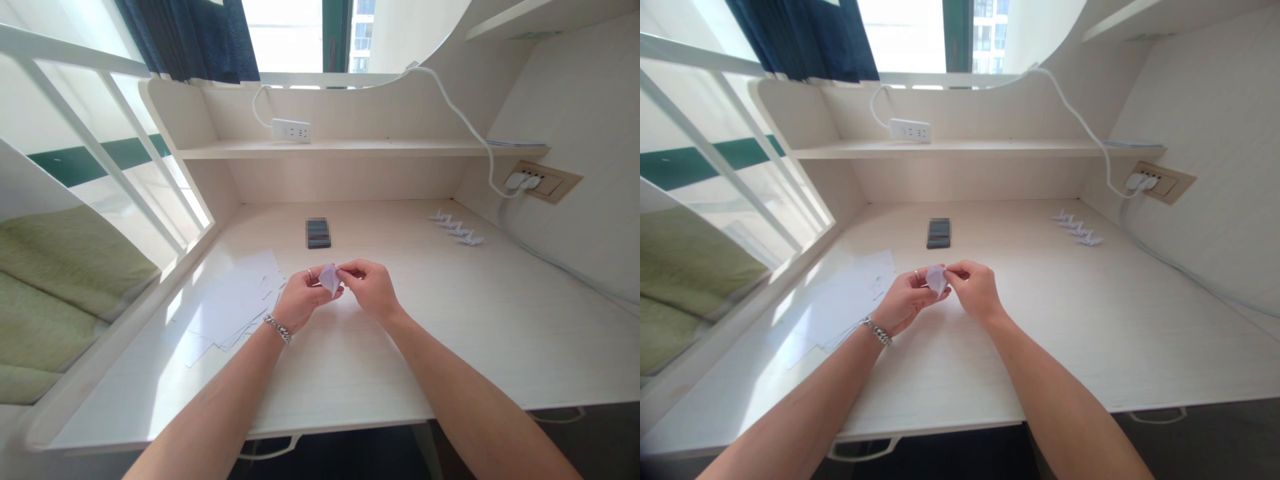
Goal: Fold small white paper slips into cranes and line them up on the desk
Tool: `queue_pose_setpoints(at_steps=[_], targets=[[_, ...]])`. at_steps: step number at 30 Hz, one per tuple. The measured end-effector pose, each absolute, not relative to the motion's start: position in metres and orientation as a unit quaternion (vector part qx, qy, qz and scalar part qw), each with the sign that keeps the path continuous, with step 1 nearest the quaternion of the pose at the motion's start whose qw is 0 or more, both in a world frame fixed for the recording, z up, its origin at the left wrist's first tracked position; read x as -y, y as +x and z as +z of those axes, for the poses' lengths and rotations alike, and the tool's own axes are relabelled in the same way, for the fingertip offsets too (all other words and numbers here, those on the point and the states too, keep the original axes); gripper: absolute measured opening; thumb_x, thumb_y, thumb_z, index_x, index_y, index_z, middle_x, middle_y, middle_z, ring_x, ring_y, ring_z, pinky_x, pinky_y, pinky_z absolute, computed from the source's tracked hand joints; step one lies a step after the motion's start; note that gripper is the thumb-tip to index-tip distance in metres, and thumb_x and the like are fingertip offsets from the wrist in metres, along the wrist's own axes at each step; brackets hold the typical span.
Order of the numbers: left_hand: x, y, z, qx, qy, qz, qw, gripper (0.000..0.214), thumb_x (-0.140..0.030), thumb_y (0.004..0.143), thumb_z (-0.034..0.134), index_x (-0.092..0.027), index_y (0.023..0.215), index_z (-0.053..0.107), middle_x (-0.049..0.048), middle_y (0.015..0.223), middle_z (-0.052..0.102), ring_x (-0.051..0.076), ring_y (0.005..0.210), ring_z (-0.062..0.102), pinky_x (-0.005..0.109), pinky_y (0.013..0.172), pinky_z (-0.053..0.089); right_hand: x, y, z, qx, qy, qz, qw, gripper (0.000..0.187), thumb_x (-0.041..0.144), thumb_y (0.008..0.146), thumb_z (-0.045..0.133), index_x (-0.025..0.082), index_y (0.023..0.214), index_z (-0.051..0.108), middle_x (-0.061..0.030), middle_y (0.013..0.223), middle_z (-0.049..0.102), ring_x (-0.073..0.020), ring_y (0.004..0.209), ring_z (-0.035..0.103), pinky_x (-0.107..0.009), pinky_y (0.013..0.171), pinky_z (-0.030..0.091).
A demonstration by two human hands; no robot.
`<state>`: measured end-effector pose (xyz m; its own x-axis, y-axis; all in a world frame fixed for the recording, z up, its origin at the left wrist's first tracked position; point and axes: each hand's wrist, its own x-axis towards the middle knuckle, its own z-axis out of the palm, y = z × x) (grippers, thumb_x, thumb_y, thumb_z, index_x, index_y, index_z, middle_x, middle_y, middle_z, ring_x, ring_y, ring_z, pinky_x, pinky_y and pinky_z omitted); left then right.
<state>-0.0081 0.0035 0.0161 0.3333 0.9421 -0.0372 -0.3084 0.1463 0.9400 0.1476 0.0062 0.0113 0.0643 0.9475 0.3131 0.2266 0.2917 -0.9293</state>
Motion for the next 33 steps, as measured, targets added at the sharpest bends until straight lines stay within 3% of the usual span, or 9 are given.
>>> queue_pose_setpoints(at_steps=[4,7,16,22,33], targets=[[-0.002,-0.008,0.018,-0.337,0.458,0.462,0.68,0.028,-0.01,0.068,0.072,-0.012,0.096,0.073,0.0075,0.092,0.069,0.016,0.087,0.063,0.036,0.091,0.051,-0.006,0.147,0.011,0.597,-0.491,0.332,0.541,0.012,0.027,0.075,0.067,0.019,0.079,0.075,-0.0041,0.08,0.075,-0.0187,0.073,0.068,-0.03,0.068,0.053],[-0.003,-0.009,0.016,-0.345,0.476,0.45,0.672,0.034,-0.016,0.066,0.078,-0.014,0.1,0.072,0.0073,0.093,0.069,0.016,0.088,0.064,0.037,0.093,0.05,-0.006,0.147,0.011,0.596,-0.492,0.333,0.54,0.012,0.026,0.075,0.066,0.019,0.079,0.075,-0.0041,0.08,0.075,-0.0185,0.072,0.068,-0.029,0.066,0.053],[-0.003,-0.008,0.016,-0.34,0.479,0.452,0.672,0.037,-0.007,0.062,0.075,-0.012,0.099,0.073,0.0074,0.092,0.07,0.018,0.089,0.066,0.038,0.096,0.05,-0.007,0.148,0.011,0.589,-0.502,0.341,0.534,0.012,0.026,0.074,0.066,0.019,0.078,0.075,-0.0041,0.079,0.075,-0.019,0.073,0.068,-0.029,0.067,0.053],[-0.006,-0.007,0.008,-0.347,0.479,0.473,0.653,0.03,-0.019,0.069,0.076,-0.012,0.099,0.072,0.0078,0.09,0.069,0.016,0.086,0.064,0.037,0.092,0.052,-0.007,0.146,0.01,0.591,-0.5,0.346,0.53,0.014,0.028,0.075,0.066,0.019,0.08,0.075,-0.0047,0.078,0.075,-0.0192,0.072,0.068,-0.03,0.067,0.053],[-0.007,-0.006,0.005,-0.389,0.505,0.472,0.609,0.028,-0.017,0.065,0.076,-0.012,0.093,0.074,0.006,0.085,0.071,0.016,0.082,0.066,0.036,0.089,0.054,-0.013,0.15,0.001,0.587,-0.459,0.448,0.494,0.022,0.026,0.071,0.069,0.017,0.091,0.075,-0.0064,0.082,0.075,-0.0198,0.074,0.069,-0.031,0.067,0.054]])
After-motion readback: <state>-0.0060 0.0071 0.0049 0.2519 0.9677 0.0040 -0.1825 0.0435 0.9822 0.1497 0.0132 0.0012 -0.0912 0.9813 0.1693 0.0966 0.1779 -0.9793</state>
